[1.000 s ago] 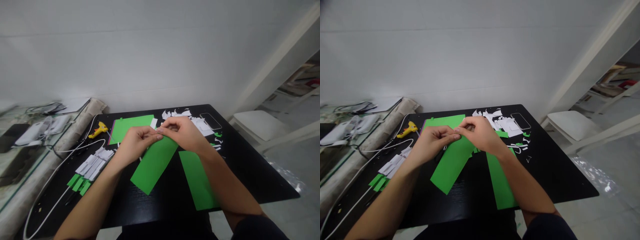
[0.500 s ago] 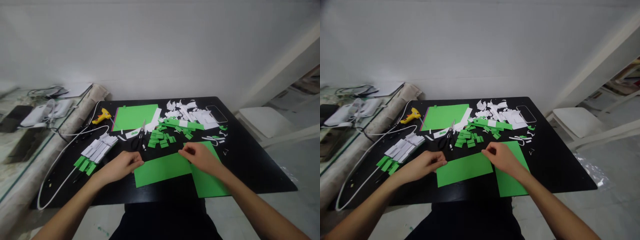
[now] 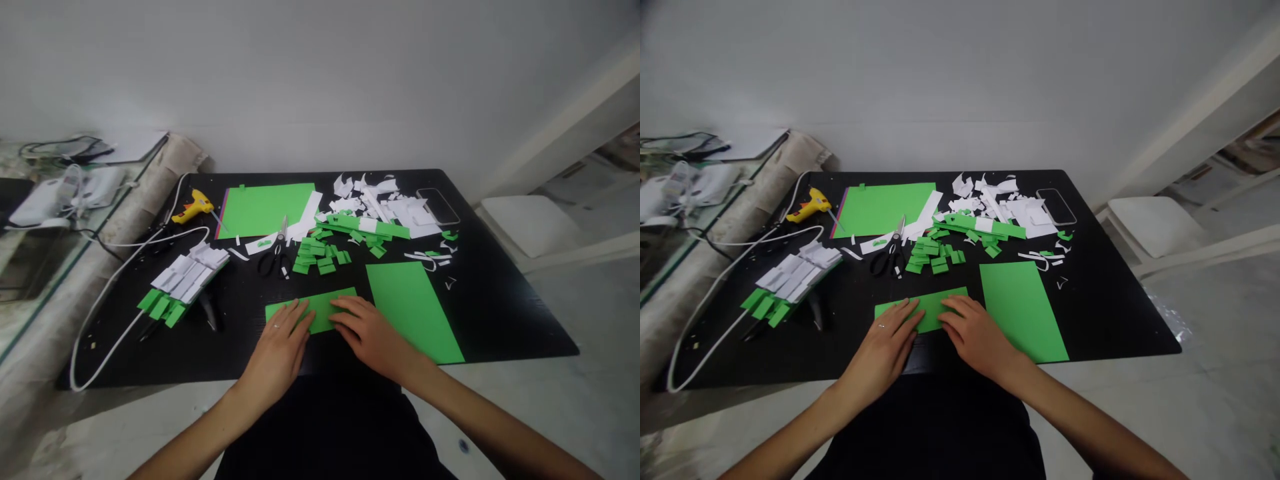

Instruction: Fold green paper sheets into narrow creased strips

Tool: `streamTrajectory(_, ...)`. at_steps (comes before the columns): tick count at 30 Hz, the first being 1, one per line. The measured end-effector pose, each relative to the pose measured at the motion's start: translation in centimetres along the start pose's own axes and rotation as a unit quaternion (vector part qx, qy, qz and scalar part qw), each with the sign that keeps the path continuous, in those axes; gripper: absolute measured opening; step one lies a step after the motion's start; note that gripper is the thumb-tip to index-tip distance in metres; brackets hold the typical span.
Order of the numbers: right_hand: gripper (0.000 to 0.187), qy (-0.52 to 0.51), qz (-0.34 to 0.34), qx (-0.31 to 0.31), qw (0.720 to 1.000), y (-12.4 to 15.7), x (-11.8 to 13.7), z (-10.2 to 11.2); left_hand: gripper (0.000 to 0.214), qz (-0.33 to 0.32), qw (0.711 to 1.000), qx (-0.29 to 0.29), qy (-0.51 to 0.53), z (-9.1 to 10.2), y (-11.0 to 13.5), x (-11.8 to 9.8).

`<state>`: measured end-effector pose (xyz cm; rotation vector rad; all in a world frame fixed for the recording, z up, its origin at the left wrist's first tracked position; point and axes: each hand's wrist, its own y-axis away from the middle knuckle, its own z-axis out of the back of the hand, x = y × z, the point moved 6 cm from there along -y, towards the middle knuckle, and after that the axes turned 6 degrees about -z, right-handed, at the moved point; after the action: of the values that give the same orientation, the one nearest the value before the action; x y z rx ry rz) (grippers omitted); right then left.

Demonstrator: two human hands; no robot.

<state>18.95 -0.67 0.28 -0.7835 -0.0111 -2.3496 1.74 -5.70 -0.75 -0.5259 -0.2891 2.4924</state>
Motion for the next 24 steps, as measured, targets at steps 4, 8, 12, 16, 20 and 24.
streamTrajectory(4,0.019,0.015,-0.009,-0.022,1.000,-0.2,0.9,-0.3,0.045,0.018,1.000,-0.001,0.019,-0.6,0.3,0.1)
streamTrajectory(8,0.020,-0.006,0.017,-0.015,1.000,-0.2,1.6,-1.0,0.041,0.036,0.999,-0.003,0.030,-0.7,0.3,0.5)
streamTrajectory(12,0.022,0.002,0.028,-0.007,1.000,0.2,1.5,-1.5,0.038,0.033,0.999,0.000,0.025,-0.7,0.3,0.3)
streamTrajectory(16,0.021,0.013,0.020,-0.016,1.000,0.3,1.8,-1.6,0.039,0.029,1.000,0.002,0.009,-0.7,0.2,0.1)
streamTrajectory(20,0.025,0.004,0.013,-0.018,1.000,-0.3,2.7,-2.1,0.043,0.026,1.000,0.010,-0.009,-0.7,0.0,-0.1)
streamTrajectory(24,0.034,0.006,-0.004,0.003,1.000,-0.5,3.2,-3.0,0.043,0.021,1.000,0.020,-0.010,-0.6,-0.1,-0.1)
